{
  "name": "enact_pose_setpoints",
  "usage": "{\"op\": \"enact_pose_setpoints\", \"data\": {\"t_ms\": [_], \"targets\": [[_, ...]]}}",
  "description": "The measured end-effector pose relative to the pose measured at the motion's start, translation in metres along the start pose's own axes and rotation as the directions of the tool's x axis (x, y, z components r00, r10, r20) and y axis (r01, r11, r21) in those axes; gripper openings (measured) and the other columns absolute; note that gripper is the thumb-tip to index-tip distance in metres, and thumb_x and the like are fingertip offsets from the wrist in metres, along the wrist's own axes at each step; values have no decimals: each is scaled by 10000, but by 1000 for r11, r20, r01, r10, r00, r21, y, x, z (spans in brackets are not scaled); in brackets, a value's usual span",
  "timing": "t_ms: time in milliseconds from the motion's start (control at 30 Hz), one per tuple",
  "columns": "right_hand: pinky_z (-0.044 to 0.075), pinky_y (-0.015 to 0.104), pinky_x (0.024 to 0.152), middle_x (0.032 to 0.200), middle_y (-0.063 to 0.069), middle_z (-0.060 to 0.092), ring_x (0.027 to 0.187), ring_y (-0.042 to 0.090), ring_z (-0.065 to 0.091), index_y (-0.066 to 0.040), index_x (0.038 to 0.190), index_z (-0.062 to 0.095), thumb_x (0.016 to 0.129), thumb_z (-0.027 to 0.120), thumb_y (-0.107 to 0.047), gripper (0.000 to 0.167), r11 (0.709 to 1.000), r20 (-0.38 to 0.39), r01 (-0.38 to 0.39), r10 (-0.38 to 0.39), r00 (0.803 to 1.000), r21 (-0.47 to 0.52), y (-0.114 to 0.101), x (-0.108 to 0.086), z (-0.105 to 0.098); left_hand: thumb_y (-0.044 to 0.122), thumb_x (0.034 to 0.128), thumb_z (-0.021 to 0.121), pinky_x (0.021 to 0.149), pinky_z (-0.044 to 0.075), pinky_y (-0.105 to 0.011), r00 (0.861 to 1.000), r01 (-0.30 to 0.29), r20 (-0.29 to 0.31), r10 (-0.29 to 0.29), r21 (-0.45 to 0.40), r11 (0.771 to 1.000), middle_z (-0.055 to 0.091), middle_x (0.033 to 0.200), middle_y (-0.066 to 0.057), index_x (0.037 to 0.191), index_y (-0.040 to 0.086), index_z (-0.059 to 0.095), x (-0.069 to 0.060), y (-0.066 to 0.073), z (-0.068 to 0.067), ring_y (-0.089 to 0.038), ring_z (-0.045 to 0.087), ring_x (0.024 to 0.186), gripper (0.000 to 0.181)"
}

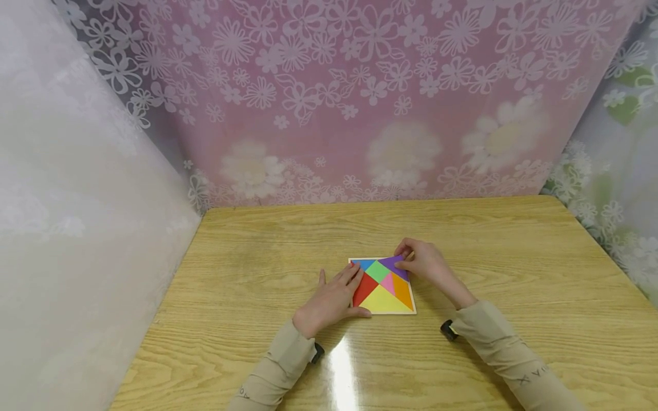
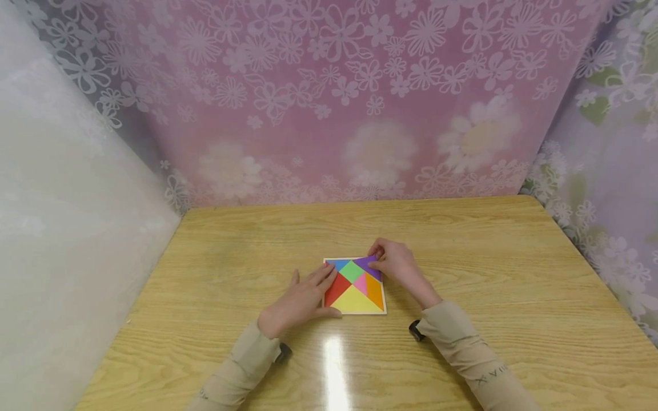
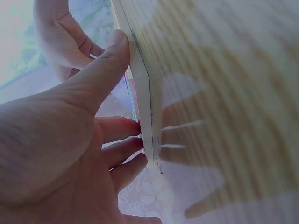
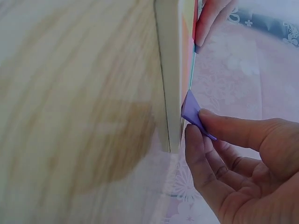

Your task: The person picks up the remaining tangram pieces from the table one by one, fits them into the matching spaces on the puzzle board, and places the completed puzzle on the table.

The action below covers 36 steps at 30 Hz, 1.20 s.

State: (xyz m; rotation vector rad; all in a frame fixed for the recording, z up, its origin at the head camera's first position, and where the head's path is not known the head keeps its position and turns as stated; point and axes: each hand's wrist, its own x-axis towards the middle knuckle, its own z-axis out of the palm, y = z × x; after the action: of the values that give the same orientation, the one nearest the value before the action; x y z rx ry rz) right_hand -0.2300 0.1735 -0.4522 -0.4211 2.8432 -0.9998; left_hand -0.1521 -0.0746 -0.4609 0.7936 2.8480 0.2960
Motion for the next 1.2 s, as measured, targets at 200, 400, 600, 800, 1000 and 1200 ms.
{"op": "enact_pose_setpoints", "data": {"t_ms": [200,400,600,800,1000,1200], "targets": [[489,300,663,861,74,667,731,190,636,-34,958,674,863,805,-87,171,1000,12,-1,1,1000,0,1,3,1,619,916,613,1133,218,-718,1000,2,3,-2,1,1000,228,1677,-66,1605,79,284,0,0,-1,-225,216,1546,936],[486,314,675,861,88,679,750,201,640,-20,960,674,862,811,-103,187,999,34,-5,6,999,-44,-1,4,0,611,915,623,1126,233,-719,1000,-1,0,1,4,1000,245,1672,-78,1601,74,298,-1,1,-3,-234,236,1540,930],[415,329,685,884,101,589,760,219,546,-37,942,677,880,801,-140,173,990,83,12,0,997,-143,-5,5,-1,606,917,624,1130,231,-714,1000,-2,6,2,4,1000,246,1671,-76,1599,75,302,-1,1,-3,-230,225,1544,923],[415,329,689,882,101,565,765,218,521,-50,948,673,876,805,-132,171,987,100,36,-21,995,-158,-5,4,-1,616,923,606,1135,211,-719,1000,3,18,-3,0,1000,216,1681,-63,1608,85,277,0,1,-3,-218,197,1551,926],[478,378,724,909,114,617,799,241,570,-37,1002,677,847,827,-111,228,985,79,66,-54,995,-157,-4,-1,-3,613,915,625,1133,224,-715,1000,6,16,-6,-2,1000,229,1678,-67,1605,83,292,0,1,-3,-220,207,1549,932],[515,407,730,951,121,616,817,263,625,-23,1064,678,860,817,-128,268,985,42,76,-70,997,-152,-4,-10,-5,608,915,628,1132,226,-715,1000,4,13,-4,-6,1000,238,1675,-72,1602,78,298,0,2,-3,-220,211,1548,929]]}}
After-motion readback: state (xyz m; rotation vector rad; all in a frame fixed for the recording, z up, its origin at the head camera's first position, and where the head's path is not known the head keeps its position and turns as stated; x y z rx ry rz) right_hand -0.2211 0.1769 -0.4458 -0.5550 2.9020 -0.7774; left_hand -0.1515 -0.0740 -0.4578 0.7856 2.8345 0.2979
